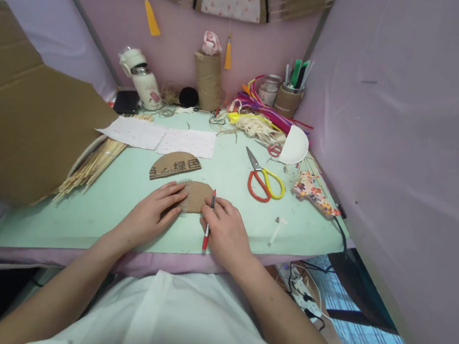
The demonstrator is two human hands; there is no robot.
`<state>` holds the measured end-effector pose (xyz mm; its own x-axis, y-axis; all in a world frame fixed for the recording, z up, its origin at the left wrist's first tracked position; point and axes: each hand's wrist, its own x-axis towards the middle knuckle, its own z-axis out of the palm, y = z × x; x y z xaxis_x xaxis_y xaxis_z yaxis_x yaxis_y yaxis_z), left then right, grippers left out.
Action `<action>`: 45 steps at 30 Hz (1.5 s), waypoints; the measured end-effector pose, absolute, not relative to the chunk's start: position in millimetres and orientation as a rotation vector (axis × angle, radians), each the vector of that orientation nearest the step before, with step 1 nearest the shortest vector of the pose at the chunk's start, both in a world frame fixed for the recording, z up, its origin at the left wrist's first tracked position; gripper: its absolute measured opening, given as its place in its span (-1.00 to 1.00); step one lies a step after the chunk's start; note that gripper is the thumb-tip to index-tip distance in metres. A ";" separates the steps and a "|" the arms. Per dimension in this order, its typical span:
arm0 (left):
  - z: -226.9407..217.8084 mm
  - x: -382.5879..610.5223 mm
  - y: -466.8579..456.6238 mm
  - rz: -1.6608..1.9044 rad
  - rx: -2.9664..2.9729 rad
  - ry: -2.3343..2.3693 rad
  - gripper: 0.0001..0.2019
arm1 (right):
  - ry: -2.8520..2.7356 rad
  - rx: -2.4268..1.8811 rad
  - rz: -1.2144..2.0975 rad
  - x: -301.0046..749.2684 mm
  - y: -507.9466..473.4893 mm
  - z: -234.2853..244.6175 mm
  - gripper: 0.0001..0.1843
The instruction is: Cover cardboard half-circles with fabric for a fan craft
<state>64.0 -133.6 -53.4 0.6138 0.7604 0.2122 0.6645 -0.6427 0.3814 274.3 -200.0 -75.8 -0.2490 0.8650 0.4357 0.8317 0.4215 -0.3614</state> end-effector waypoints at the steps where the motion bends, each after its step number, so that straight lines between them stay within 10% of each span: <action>1: -53.5 63.9 -133.6 0.523 2.577 1.162 -0.59 | -2.101 -1.427 0.074 274.3 -200.0 -76.1 -0.77; 45: -52.4 67.4 -135.6 0.561 2.551 1.194 -0.60 | -2.098 -1.416 0.058 275.3 -199.9 -78.0 -0.78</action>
